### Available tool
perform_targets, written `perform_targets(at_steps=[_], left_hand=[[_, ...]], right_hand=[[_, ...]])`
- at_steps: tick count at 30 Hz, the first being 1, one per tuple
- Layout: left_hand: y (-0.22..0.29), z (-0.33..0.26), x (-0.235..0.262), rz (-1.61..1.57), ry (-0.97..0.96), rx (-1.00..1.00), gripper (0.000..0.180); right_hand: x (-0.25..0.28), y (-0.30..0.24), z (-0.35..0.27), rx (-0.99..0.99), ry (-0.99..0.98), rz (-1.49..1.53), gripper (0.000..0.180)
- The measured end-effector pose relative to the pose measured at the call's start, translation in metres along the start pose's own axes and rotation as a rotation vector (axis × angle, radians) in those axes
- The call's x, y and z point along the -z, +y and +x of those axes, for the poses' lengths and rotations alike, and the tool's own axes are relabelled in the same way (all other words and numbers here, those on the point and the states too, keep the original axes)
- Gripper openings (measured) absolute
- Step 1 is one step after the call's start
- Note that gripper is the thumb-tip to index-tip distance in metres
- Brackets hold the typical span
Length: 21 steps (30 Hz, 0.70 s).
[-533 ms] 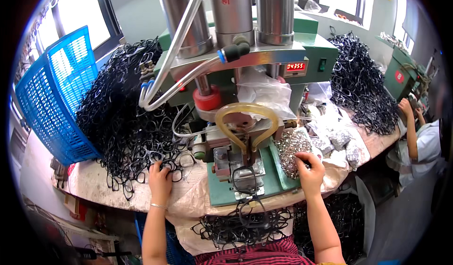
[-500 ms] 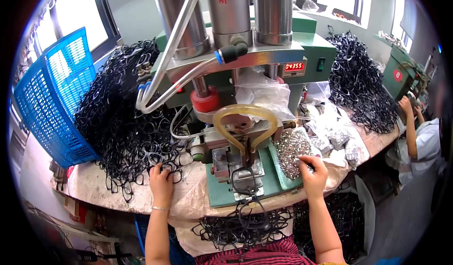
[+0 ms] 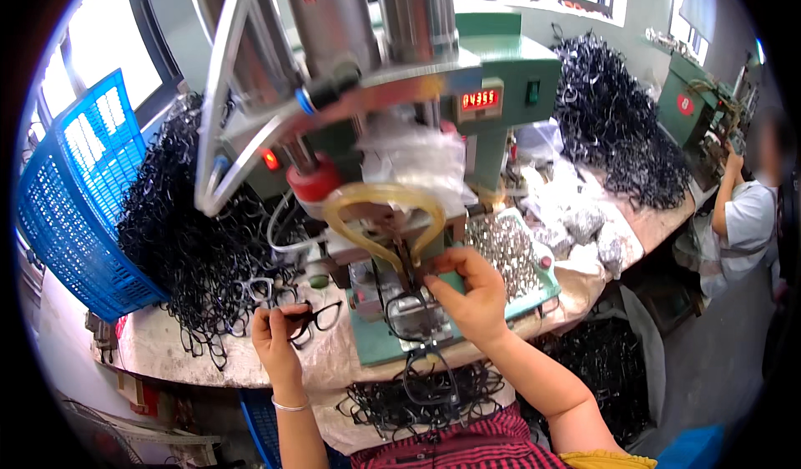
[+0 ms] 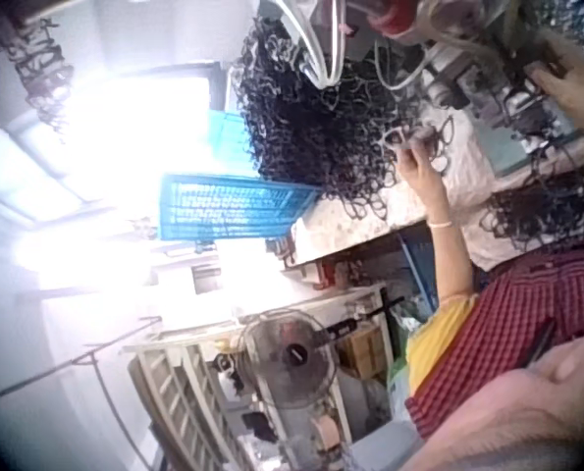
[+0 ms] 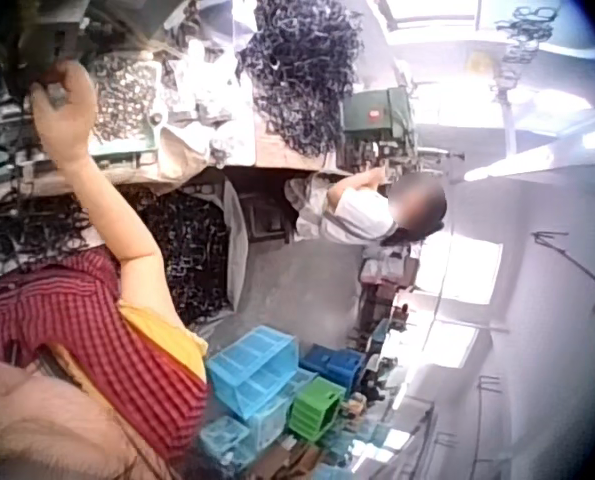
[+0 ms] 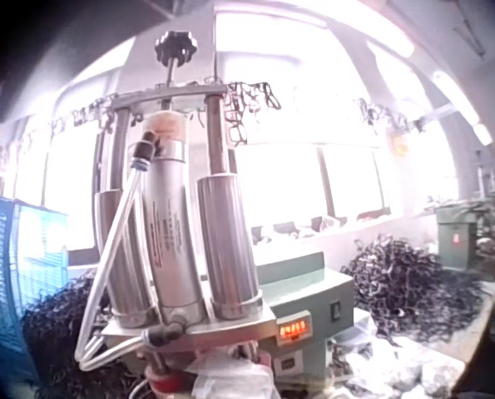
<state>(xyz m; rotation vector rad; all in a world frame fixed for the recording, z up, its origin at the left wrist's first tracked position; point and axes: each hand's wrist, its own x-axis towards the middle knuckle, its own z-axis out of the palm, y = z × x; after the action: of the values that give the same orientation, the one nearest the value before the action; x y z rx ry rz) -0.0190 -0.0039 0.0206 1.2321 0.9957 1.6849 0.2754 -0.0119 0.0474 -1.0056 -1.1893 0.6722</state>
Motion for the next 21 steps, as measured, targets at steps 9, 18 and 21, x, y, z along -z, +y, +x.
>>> perform_targets(at_steps=[9,18,21], left_hand=[[0.113,0.033,-0.096,0.279,-0.257,-0.541,0.024],[0.102,-0.021,-0.129,0.700,-0.970,-1.168,0.041],[0.090,-0.027,-0.137,0.709,-1.008,-1.152,0.037]], right_hand=[[-0.018,-0.021,-0.009,-0.291,-0.012,0.493,0.048],[0.062,0.015,0.002,0.165,0.001,-0.814,0.020],[0.095,0.048,-0.007,0.149,0.068,-1.071,0.020]])
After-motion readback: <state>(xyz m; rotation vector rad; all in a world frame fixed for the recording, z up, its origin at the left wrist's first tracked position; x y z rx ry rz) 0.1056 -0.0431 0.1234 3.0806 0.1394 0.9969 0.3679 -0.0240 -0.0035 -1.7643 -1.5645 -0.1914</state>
